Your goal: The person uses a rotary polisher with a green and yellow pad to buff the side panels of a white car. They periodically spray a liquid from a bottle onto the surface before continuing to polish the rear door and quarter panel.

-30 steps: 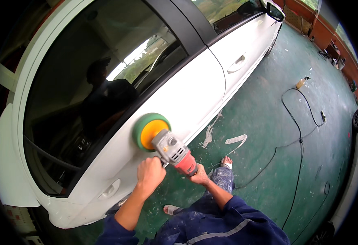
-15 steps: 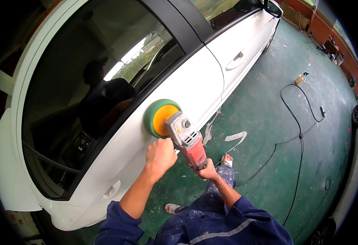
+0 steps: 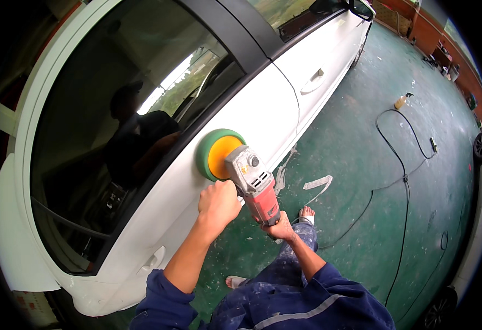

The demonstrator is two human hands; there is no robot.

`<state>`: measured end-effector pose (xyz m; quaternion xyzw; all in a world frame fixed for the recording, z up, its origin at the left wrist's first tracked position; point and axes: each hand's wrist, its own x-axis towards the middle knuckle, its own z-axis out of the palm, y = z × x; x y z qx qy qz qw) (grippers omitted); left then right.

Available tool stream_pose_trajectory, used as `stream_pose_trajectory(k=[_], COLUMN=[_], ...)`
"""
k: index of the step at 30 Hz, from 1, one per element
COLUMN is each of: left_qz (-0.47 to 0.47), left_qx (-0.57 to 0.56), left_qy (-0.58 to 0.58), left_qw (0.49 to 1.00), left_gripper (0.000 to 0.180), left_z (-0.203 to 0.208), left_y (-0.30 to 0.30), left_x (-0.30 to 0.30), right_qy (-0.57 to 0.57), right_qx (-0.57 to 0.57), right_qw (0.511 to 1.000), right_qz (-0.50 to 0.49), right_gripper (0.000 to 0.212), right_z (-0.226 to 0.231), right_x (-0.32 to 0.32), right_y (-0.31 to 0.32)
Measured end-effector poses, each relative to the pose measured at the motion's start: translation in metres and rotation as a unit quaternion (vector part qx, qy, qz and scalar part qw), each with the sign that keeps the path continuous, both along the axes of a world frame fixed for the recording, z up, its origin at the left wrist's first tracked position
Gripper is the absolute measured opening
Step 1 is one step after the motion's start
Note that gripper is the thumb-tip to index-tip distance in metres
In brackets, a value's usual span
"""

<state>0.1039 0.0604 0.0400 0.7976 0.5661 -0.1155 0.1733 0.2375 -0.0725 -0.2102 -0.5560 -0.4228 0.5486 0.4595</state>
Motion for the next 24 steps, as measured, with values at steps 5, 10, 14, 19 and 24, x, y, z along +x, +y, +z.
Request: stream_pose_trajectory(k=[5,10,14,19,24], left_qz=[0.026,0.058,0.068,0.048,0.083], left_qx=[-0.001,-0.013,-0.005,-0.025,-0.045], left_qy=[-0.007,0.002,-0.017,-0.051,-0.059], left_qw=[1.0,0.998,0.998,0.997,0.994], left_gripper=[0.013,0.012,0.012,0.014,0.015], left_z=[-0.004,-0.009,-0.013,-0.014,-0.016], left_y=[-0.014,-0.042,-0.036,-0.009,-0.023], left_x=[-0.029,-0.061,-0.055,-0.018,-0.031], right_qy=[0.024,0.019,-0.013,-0.059,-0.094], right_qx=[-0.016,0.025,-0.023,-0.048,-0.056], right_qw=[0.999,0.998,0.997,0.996,0.992], right_qz=[0.025,0.047,0.069,0.038,0.071], right_gripper=[0.022,0.023,0.023,0.022,0.03], right_z=[0.012,-0.003,-0.006,0.008,0.013], right_x=[-0.029,-0.045,-0.021,0.017,0.026], right_y=[-0.003,-0.018,-0.016,-0.011,-0.014])
